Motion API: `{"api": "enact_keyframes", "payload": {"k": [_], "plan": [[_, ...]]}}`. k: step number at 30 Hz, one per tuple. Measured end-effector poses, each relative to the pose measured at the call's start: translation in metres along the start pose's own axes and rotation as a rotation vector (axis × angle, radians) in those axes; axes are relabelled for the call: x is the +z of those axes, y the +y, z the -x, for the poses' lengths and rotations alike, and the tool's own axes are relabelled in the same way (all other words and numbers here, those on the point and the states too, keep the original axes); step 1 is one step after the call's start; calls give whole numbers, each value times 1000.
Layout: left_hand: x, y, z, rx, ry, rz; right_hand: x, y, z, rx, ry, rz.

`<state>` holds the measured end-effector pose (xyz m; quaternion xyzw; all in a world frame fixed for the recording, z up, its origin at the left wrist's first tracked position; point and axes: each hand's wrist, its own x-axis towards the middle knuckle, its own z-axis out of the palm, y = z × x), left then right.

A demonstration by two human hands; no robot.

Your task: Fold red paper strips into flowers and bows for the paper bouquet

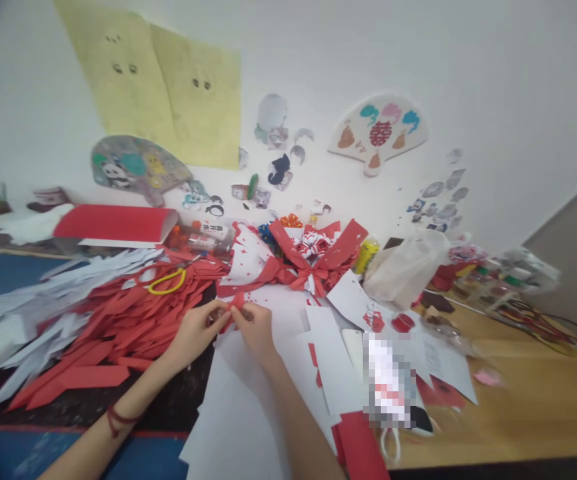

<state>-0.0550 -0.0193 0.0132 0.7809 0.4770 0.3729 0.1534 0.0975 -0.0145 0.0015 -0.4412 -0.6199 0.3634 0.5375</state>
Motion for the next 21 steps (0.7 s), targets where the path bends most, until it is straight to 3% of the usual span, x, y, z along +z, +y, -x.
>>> {"api": "enact_keyframes", "payload": {"k": [2,8,12,17,21], "plan": [[-8,4,-6,50,3,-71,0,0,0,-14,22,-17],[-10,10,-6,385,239,-621,7,4,0,45,41,-218],[-1,4,2,505,237,-776,9,3,0,67,7,-274],[2,2,7,479,184,-659,5,-1,1,13,53,-125],[5,1,9,164,159,-260,1,-2,2,-14,33,-78]]}}
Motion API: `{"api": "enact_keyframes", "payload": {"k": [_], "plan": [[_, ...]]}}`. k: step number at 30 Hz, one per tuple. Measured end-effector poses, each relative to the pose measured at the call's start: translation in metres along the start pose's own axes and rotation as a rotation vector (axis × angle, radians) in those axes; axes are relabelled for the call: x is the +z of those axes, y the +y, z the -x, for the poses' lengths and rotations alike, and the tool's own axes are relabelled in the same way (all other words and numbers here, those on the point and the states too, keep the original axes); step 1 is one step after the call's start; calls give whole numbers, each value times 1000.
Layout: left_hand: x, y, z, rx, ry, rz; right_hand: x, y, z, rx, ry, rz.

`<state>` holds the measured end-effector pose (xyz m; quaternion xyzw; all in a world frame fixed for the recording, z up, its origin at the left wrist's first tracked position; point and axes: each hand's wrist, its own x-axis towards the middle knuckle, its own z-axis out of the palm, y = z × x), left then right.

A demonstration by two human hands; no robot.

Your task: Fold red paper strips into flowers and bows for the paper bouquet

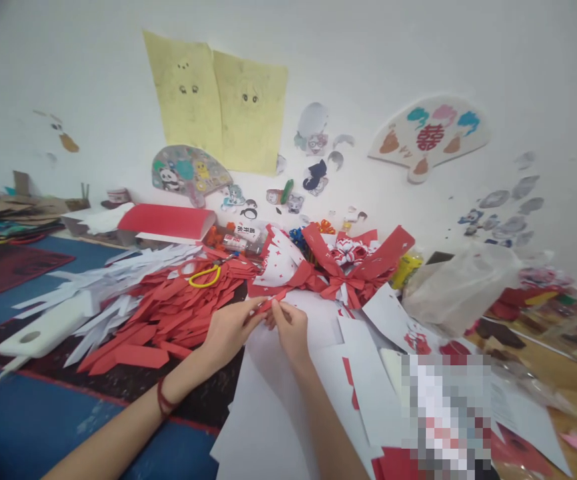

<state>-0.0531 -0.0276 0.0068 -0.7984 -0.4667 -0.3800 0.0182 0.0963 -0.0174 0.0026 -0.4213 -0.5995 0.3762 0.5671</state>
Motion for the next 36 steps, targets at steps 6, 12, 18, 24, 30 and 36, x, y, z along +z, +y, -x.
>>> {"api": "enact_keyframes", "payload": {"k": [6,12,18,24,30,36], "plan": [[-6,-2,-5,-197,-58,371,3,3,2,32,53,-40],[-24,-4,-10,-150,-235,530,6,4,1,40,43,-129],[-82,-43,-11,-338,133,-101,13,7,2,96,-16,-171],[-122,-125,-22,-508,-99,-740,31,18,9,159,-192,-118],[-110,-143,-30,-454,-162,-768,45,18,20,146,-339,9],[-110,-148,-28,-443,-160,-792,45,16,24,-110,-322,335]]}}
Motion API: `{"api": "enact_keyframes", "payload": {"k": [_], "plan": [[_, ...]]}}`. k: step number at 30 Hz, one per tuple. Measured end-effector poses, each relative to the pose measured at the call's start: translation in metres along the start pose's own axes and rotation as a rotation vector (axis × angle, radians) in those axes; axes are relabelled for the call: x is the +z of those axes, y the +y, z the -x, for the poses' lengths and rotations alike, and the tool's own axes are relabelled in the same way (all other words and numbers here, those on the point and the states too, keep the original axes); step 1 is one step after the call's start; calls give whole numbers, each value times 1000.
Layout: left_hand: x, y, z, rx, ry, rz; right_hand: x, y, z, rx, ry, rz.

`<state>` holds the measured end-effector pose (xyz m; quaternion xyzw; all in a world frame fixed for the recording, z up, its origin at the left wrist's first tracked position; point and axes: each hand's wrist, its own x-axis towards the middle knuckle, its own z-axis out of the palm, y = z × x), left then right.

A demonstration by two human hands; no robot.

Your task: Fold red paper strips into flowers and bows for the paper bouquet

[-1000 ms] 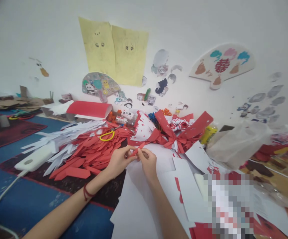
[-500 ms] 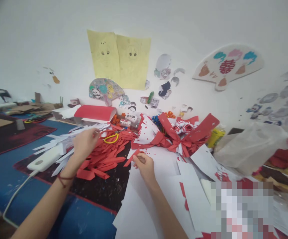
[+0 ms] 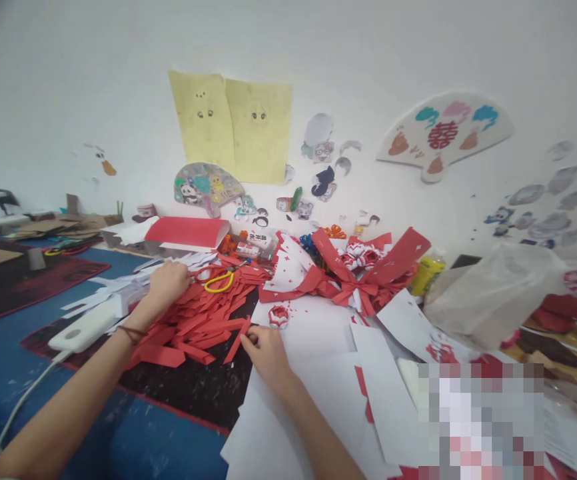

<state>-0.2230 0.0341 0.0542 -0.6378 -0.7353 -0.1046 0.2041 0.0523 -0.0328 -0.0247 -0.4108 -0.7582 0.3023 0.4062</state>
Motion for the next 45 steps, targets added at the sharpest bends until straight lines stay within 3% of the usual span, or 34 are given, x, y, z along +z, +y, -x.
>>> {"api": "enact_keyframes", "payload": {"k": [5,7,9,10,12,14,17,19,23,30,34,37,39,43,45], "plan": [[-24,0,19,-37,109,-20,-2,-1,4,-69,51,309],[-38,10,33,-68,191,-7,-2,-3,3,-56,73,266],[-50,29,49,-86,344,195,-3,-6,0,-24,104,91],[-53,41,57,-42,354,335,-3,-8,-2,4,111,-40],[-54,67,74,85,265,684,-7,-10,-5,76,119,-333],[-49,91,88,172,87,960,-12,-12,-8,88,155,-550],[-38,113,102,223,-12,1074,-22,-13,-8,82,256,-629],[-32,120,106,252,12,1046,-26,-13,-7,112,296,-608],[-24,126,108,331,134,884,-23,-10,-5,176,236,-621],[-24,137,123,628,527,126,-15,-5,-3,245,267,-628],[-24,138,128,737,615,-40,-18,-9,-2,261,255,-619],[-24,133,127,793,597,-11,-20,-10,-3,211,234,-550],[-23,127,125,748,515,74,-22,-6,-4,201,252,-528],[-14,118,121,281,296,182,-28,8,-7,225,329,-537],[-9,117,121,203,199,115,-31,13,-8,220,342,-499]]}}
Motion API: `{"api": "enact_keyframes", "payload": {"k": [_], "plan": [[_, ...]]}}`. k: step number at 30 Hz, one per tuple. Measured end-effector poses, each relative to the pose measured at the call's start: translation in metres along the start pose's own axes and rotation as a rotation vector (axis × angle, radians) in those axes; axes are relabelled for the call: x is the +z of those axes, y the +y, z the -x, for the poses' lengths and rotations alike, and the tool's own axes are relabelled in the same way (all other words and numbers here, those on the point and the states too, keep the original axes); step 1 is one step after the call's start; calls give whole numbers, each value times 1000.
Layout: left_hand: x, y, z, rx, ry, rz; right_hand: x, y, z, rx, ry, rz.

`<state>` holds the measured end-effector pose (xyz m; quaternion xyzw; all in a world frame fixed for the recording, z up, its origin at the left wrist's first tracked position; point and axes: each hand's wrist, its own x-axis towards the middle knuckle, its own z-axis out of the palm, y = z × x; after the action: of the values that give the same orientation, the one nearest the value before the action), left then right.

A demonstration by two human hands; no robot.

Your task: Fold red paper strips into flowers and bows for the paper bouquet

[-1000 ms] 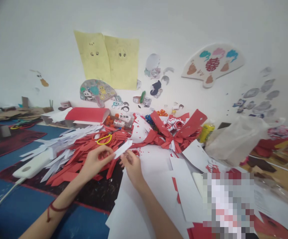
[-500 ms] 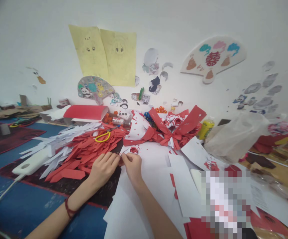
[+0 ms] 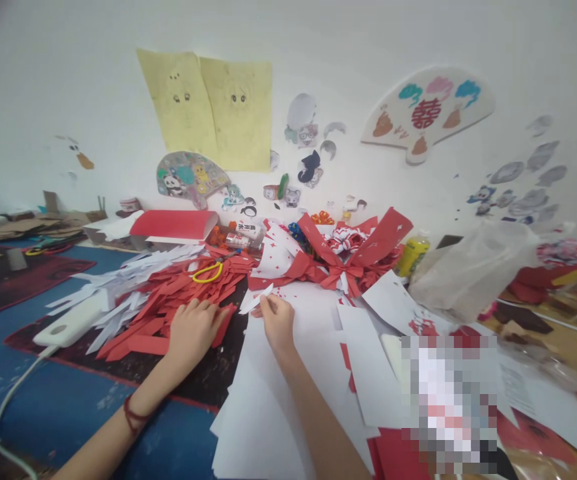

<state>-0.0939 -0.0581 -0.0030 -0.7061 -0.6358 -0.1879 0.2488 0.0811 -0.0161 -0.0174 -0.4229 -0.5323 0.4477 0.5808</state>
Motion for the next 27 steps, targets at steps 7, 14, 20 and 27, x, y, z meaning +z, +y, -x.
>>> {"api": "enact_keyframes", "payload": {"k": [7,14,20,27], "plan": [[8,6,2,77,-72,-4,0,-5,2,-54,-74,112],[4,-7,-9,-137,-33,664,2,-10,6,-16,-172,104],[0,3,-9,-108,-216,1185,4,-14,11,9,-313,41],[5,5,-4,-191,-225,1325,2,-20,13,-31,-322,139]]}}
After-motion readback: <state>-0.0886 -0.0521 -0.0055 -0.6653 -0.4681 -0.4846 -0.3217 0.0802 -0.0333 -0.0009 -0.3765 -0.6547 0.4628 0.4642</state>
